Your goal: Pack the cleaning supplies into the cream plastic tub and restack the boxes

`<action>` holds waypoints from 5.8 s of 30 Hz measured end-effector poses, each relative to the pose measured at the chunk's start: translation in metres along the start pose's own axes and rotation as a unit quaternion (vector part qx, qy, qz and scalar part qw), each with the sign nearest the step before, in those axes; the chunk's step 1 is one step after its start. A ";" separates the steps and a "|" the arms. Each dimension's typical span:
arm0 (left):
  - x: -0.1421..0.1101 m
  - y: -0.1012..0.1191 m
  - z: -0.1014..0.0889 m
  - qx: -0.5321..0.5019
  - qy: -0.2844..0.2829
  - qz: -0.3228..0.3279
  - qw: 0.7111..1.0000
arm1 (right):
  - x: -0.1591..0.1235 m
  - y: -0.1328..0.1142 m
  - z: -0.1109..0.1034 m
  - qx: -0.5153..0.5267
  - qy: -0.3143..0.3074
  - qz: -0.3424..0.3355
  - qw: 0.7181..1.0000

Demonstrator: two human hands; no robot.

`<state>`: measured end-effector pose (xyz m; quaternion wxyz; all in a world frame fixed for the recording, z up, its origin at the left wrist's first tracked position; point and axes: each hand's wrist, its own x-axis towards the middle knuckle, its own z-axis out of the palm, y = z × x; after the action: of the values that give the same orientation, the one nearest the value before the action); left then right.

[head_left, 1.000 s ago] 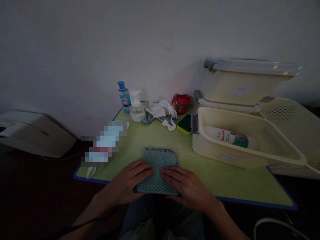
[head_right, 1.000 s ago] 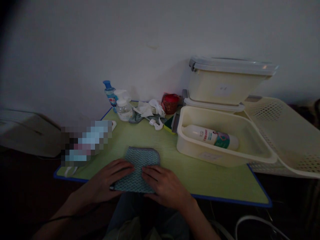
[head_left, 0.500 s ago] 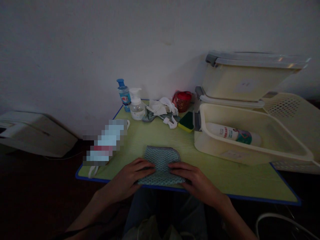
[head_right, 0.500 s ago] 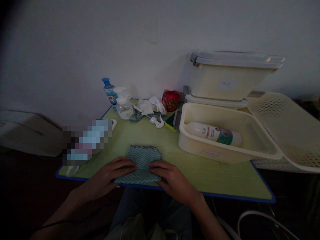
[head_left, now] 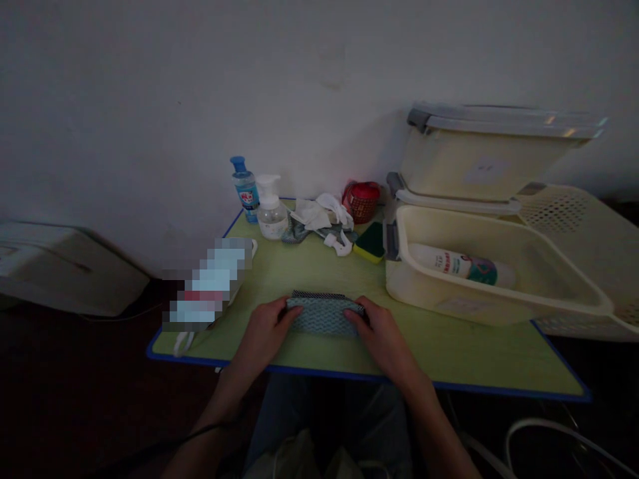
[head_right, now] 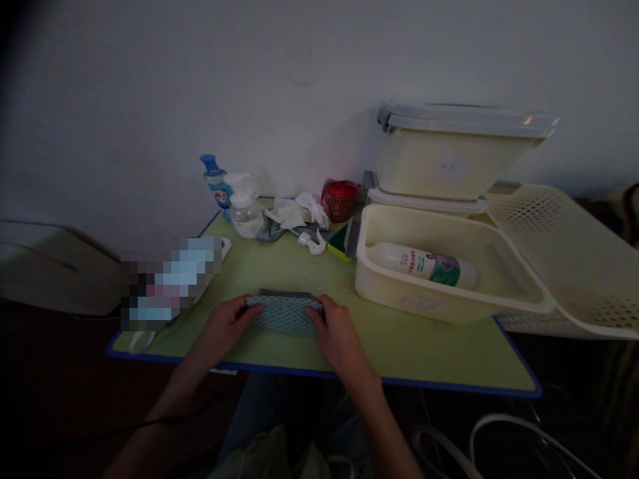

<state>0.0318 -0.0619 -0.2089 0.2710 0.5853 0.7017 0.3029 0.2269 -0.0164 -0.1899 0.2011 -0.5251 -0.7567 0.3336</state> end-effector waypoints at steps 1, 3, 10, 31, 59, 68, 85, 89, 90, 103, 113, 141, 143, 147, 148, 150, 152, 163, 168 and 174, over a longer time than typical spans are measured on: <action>0.002 0.001 0.001 0.016 0.012 -0.007 1.000 | 0.001 -0.003 0.001 -0.023 0.005 0.011 1.000; 0.005 0.004 0.002 0.046 0.034 -0.016 0.998 | 0.003 -0.008 0.002 -0.067 0.011 0.036 0.997; 0.017 0.009 0.004 0.076 0.024 -0.047 0.996 | 0.011 -0.015 0.007 -0.149 0.015 0.070 0.986; 0.020 0.034 0.014 0.305 0.036 -0.118 0.944 | 0.013 -0.024 0.014 -0.286 0.037 0.093 0.953; 0.014 0.021 0.016 0.296 0.153 0.069 0.940 | 0.026 -0.004 0.007 -0.369 0.077 -0.035 0.926; 0.014 0.021 0.020 0.315 0.046 0.243 0.916 | 0.030 0.002 0.005 -0.303 0.081 -0.094 0.945; -0.010 0.007 0.034 0.318 0.043 0.250 0.914 | -0.009 0.005 0.022 -0.260 -0.012 -0.251 0.932; -0.009 0.000 0.037 0.341 0.055 0.253 0.904 | -0.006 0.012 0.026 -0.265 -0.011 -0.248 0.932; -0.009 -0.001 0.037 0.347 0.054 0.255 0.901 | -0.006 0.013 0.026 -0.265 -0.012 -0.250 0.931; -0.009 -0.001 0.034 0.364 0.024 0.259 0.894 | -0.004 0.013 0.021 -0.277 -0.046 -0.260 0.924; -0.010 -0.002 0.029 0.375 0.026 0.293 0.879 | -0.010 0.015 0.024 -0.297 -0.030 -0.252 0.921; -0.017 0.011 0.015 0.245 -0.138 0.366 0.887 | -0.051 0.021 0.011 -0.326 0.037 -0.255 0.910; -0.014 0.009 0.014 0.233 -0.143 0.378 0.885 | -0.052 0.023 0.011 -0.318 0.040 -0.275 0.906; -0.013 0.008 0.011 0.237 -0.122 0.390 0.881 | -0.056 0.026 0.014 -0.282 0.068 -0.295 0.911; -0.014 0.009 0.011 0.244 -0.112 0.385 0.883 | -0.057 0.025 0.014 -0.271 0.072 -0.301 0.911; -0.018 0.011 0.010 0.258 -0.094 0.367 0.889 | -0.058 0.025 0.013 -0.251 0.071 -0.320 0.911; -0.022 0.013 0.010 0.263 -0.090 0.355 0.893 | -0.058 0.024 0.011 -0.233 0.060 -0.339 0.909; -0.035 0.025 0.016 0.256 -0.059 0.319 0.911 | -0.040 0.021 -0.004 -0.225 -0.005 -0.392 0.892; -0.047 0.034 0.044 0.316 0.023 0.269 0.910 | -0.035 0.021 -0.007 -0.222 -0.021 -0.394 0.892; -0.046 0.031 0.053 0.330 0.069 0.272 0.901 | -0.031 0.027 -0.015 -0.177 -0.071 -0.365 0.911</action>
<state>0.0989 -0.0974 -0.2207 -0.0800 0.7869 0.5918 0.1556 0.2663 -0.0350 -0.1969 0.1585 -0.2145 -0.9544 0.1343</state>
